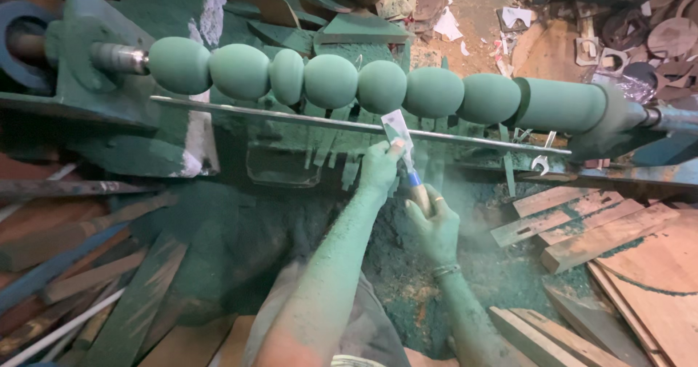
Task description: The person uses a chisel to shape a rotating green wooden spindle mounted on a lathe. They smooth the surface of the spherical segments and the connecting rod, generating green dust. The person switches between a chisel and a scraper tool to refine the shape of the wooden object.
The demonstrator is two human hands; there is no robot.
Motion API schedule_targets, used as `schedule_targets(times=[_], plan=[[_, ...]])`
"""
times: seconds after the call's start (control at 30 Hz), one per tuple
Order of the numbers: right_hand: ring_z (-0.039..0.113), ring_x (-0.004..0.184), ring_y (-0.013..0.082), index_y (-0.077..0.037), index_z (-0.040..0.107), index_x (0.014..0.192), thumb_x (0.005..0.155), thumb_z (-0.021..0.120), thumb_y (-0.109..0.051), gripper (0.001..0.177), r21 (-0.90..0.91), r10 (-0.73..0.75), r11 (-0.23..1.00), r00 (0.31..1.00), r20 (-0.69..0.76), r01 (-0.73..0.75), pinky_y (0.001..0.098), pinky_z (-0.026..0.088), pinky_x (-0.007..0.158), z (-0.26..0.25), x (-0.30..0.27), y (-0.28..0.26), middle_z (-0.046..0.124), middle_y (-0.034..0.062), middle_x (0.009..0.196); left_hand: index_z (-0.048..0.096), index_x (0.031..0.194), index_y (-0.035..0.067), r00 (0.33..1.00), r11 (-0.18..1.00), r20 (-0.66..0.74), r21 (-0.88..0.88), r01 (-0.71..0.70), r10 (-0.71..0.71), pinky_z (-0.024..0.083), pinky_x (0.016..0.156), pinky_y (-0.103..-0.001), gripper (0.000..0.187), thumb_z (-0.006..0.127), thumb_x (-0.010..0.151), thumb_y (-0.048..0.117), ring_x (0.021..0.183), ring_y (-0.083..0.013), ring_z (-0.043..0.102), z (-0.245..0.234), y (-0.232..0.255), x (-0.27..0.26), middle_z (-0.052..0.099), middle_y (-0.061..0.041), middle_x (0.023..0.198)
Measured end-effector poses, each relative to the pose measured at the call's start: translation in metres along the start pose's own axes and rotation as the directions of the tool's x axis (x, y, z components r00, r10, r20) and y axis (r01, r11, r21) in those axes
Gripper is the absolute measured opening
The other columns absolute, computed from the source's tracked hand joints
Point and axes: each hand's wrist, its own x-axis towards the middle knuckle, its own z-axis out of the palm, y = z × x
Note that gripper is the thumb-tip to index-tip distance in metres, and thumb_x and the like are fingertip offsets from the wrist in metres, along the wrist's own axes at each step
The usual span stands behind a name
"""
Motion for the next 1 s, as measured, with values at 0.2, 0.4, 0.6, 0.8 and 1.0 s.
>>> schedule_targets(times=[0.2,0.4,0.6,0.8,1.0], plan=[[0.064,0.089,0.0099,0.001,0.066,0.130,0.087,0.078,-0.017,0.049,0.092,0.060,0.994,0.998,-0.008,-0.059,0.0280,0.054,0.081,0.008,-0.009,-0.007,0.075,0.0079,0.100,0.073,0.086,0.001,1.000,0.998,-0.003,0.062,0.002,-0.002,0.049,0.057,-0.029,0.032,0.061,0.099,0.028,0.061,-0.0091,0.060,-0.004,0.004,-0.002,0.067,0.000,0.070],[0.066,0.092,0.0104,0.001,0.066,0.130,0.087,0.079,-0.017,0.049,0.097,0.034,0.995,0.999,-0.037,-0.030,0.0289,0.054,0.084,0.016,-0.014,-0.005,0.076,0.0079,0.104,0.072,0.090,0.001,1.000,1.000,0.029,0.015,0.010,-0.011,0.048,0.058,-0.030,0.032,0.060,0.101,0.028,0.063,-0.0088,0.059,-0.009,-0.002,0.001,0.066,-0.002,0.074],[0.065,0.087,0.0094,-0.001,0.067,0.129,0.085,0.081,-0.017,0.048,0.058,0.067,0.996,0.996,-0.059,-0.063,0.0283,0.054,0.080,0.023,-0.016,-0.003,0.075,0.0060,0.100,0.073,0.092,0.000,1.000,0.999,0.020,0.033,-0.022,0.022,0.048,0.061,-0.030,0.031,0.061,0.100,0.026,0.066,-0.0091,0.059,-0.012,-0.008,0.004,0.068,-0.002,0.076],[0.059,0.083,0.0071,-0.001,0.066,0.130,0.087,0.080,-0.014,0.048,0.146,0.087,0.986,0.993,-0.076,-0.076,0.0258,0.052,0.075,0.036,-0.024,-0.004,0.073,0.0033,0.097,0.074,0.093,-0.001,0.999,1.000,0.034,0.005,-0.029,0.029,0.050,0.062,-0.030,0.029,0.062,0.099,0.025,0.067,-0.0109,0.063,-0.019,-0.010,0.005,0.070,-0.004,0.077],[0.058,0.080,0.0062,-0.001,0.066,0.129,0.088,0.079,-0.016,0.046,0.150,0.098,0.985,0.990,-0.104,-0.082,0.0254,0.052,0.072,0.046,-0.029,-0.012,0.071,0.0037,0.093,0.074,0.092,-0.001,0.998,0.999,0.042,-0.004,0.046,-0.045,0.051,0.059,-0.032,0.029,0.063,0.098,0.026,0.064,-0.0138,0.066,-0.023,0.009,-0.002,0.072,-0.004,0.075]])
